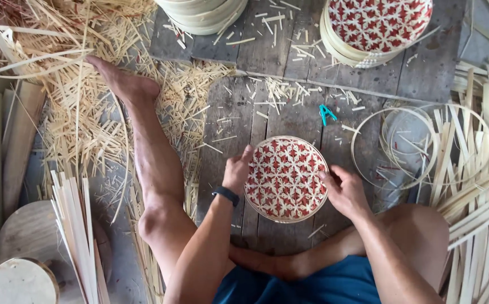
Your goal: The person sits on the floor weaving a round bamboo tray, pressing and tucking bamboo strips along the rim to secure the woven pattern. They use a plastic clip to hold the work, rotate the tray, and press the woven surface flat with their hands.
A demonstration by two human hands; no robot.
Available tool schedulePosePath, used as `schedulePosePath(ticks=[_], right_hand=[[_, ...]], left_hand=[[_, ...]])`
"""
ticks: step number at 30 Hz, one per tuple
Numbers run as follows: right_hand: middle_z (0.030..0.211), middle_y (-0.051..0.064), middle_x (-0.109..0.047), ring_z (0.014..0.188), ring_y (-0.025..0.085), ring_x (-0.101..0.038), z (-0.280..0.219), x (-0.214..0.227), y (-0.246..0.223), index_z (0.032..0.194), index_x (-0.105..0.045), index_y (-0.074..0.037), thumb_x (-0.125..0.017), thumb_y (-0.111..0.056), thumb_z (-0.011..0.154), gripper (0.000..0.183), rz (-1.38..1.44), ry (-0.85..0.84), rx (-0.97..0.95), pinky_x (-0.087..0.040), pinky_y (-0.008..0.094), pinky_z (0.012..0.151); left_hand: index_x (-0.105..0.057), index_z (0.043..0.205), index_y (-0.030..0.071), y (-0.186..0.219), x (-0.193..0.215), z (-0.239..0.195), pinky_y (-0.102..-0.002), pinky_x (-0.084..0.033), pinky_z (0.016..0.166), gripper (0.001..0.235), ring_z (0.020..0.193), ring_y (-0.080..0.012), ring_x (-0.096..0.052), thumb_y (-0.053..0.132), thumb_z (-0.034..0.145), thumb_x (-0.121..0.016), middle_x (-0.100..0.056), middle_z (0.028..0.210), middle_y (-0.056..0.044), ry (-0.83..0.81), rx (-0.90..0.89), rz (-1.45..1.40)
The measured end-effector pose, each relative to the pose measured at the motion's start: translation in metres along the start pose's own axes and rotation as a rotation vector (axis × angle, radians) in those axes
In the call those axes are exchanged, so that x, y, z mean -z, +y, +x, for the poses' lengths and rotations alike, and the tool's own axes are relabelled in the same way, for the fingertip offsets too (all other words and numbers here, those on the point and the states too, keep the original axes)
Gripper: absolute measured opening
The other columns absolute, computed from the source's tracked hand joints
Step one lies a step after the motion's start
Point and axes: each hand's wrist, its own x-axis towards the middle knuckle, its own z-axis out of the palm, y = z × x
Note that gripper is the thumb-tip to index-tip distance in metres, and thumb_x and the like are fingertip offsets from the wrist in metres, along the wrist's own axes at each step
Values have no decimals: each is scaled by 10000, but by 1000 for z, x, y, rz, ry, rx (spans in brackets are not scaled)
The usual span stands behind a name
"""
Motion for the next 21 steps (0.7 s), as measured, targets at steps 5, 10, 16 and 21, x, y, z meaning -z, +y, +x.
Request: schedulePosePath(ticks=[5, 10, 16, 21], right_hand=[[740, 28, -725, 641, 71, -612, -24, 17, -32, 1144, -743, -37, -676, -380, 963, 393, 189, 43, 133, -491, 263, 575], [703, 42, -697, 613, 75, -579, -25, 17, -28, 1144, -754, -43, -679, -377, 960, 389, 141, 62, 85, -475, 270, 562], [818, 80, -700, 694, 116, -563, -28, 21, -16, 1235, -673, -41, -584, -358, 1033, 386, 182, 21, 77, -484, 293, 634], [967, 64, -717, 872, 153, -620, -29, 83, 39, 1218, -669, -26, -555, -278, 1051, 323, 331, 274, -66, -507, 311, 767]], left_hand=[[-735, 1105, -74, 16, -4, -26, -406, -594, 740, 500, 825, -208, -710, 401, 949, -710, -755, 994, -146, 22, 180, -264], [-725, 1097, -107, 21, -6, -34, -438, -630, 696, 453, 780, -247, -738, 317, 937, -732, -765, 977, -181, 45, 231, -411], [-718, 1143, -60, 2, -6, -31, -407, -622, 755, 390, 845, -227, -753, 275, 946, -696, -777, 1030, -150, -128, 149, -512], [-778, 1102, 58, -57, 0, -20, -368, -598, 761, 346, 882, -224, -752, 348, 920, -735, -771, 954, -151, 196, -437, 532]])
